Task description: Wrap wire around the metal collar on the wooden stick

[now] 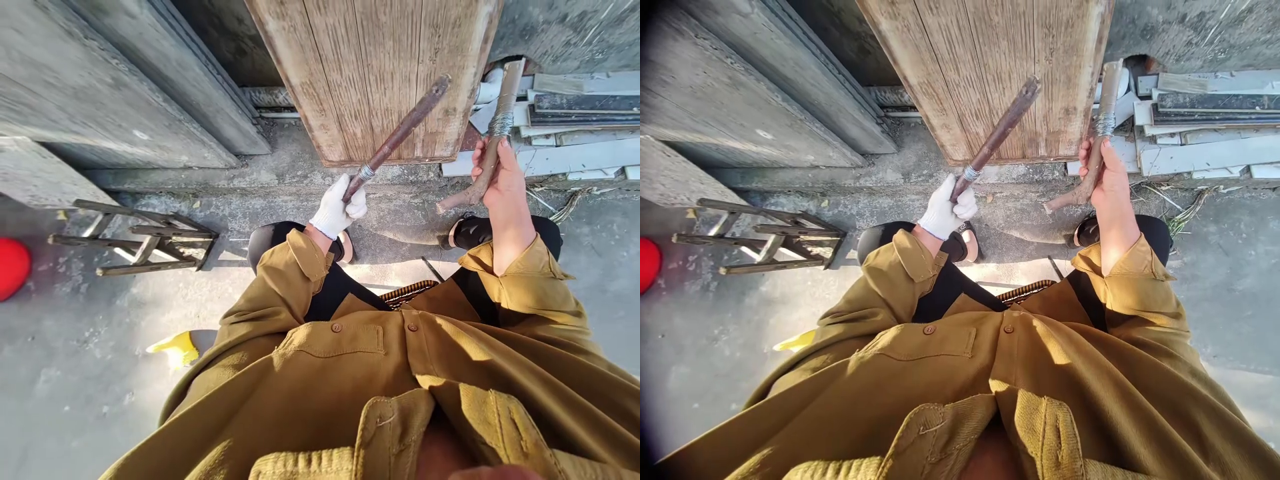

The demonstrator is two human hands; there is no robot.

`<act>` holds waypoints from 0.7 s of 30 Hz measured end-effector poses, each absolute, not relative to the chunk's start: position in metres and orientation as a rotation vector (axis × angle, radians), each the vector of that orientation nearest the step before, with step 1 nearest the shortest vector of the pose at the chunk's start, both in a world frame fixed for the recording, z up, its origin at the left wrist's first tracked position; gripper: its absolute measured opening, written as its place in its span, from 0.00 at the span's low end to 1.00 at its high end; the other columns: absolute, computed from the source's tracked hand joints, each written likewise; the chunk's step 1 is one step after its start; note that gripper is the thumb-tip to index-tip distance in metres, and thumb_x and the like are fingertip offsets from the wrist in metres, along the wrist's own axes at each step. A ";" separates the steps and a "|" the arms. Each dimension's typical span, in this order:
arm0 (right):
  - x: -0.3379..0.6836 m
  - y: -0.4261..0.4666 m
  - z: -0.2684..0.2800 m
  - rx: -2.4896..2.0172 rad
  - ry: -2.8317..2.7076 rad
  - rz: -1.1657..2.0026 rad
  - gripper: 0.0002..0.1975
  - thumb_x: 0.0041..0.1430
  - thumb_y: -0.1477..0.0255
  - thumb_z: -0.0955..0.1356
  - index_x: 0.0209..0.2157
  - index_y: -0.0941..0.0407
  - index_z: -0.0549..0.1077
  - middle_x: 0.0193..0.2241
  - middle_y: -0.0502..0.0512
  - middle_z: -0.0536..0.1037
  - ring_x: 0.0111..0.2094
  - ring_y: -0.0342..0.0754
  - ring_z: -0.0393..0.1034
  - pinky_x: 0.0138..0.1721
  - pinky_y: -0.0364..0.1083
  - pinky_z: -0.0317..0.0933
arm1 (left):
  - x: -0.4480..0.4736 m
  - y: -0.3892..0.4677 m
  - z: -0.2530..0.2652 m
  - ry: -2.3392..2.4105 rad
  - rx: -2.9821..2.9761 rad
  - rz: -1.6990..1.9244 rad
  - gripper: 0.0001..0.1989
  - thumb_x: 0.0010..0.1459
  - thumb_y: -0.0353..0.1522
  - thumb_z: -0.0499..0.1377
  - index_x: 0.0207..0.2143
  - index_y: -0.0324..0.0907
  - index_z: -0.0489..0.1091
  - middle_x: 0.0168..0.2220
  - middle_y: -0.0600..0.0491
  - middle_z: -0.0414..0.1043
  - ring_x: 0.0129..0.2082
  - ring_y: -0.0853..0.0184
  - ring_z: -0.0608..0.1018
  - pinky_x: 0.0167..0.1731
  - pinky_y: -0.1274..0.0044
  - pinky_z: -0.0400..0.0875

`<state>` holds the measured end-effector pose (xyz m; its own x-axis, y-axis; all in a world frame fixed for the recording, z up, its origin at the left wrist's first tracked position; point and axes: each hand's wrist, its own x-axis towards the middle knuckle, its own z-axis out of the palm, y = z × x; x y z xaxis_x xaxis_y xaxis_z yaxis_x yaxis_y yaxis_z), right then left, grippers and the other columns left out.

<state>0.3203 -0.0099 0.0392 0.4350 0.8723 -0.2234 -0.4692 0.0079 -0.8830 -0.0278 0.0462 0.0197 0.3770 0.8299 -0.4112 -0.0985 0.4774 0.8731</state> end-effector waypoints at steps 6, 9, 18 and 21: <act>0.340 -0.014 0.049 -1.085 -0.510 1.184 0.08 0.62 0.60 0.74 0.35 0.45 0.87 0.55 0.57 0.81 0.45 0.47 0.76 0.24 0.41 0.61 | -0.054 0.055 0.006 0.909 1.063 0.543 0.19 0.66 0.50 0.63 0.34 0.44 0.75 0.15 0.59 0.55 0.13 0.74 0.57 0.16 0.79 0.52; 0.348 -0.019 0.052 -1.110 -0.623 1.157 0.08 0.56 0.57 0.77 0.36 0.44 0.88 0.52 0.59 0.82 0.42 0.49 0.75 0.23 0.43 0.59 | -0.069 0.058 0.004 0.938 1.242 0.469 0.19 0.62 0.49 0.65 0.34 0.41 0.78 0.16 0.56 0.59 0.14 0.74 0.58 0.16 0.79 0.49; 0.336 -0.035 0.074 -1.109 -0.834 1.194 0.18 0.45 0.60 0.83 0.35 0.56 0.88 0.38 0.64 0.82 0.32 0.48 0.68 0.22 0.40 0.56 | -0.076 0.063 0.006 1.294 1.479 0.329 0.12 0.64 0.38 0.61 0.31 0.39 0.77 0.18 0.54 0.65 0.15 0.72 0.63 0.19 0.77 0.54; 0.335 -0.039 0.077 -1.048 -0.814 1.228 0.22 0.44 0.58 0.85 0.37 0.58 0.88 0.41 0.65 0.81 0.34 0.47 0.68 0.24 0.40 0.56 | -0.068 0.066 0.000 1.401 1.193 0.534 0.13 0.69 0.41 0.60 0.34 0.42 0.71 0.18 0.56 0.65 0.13 0.73 0.60 0.18 0.76 0.50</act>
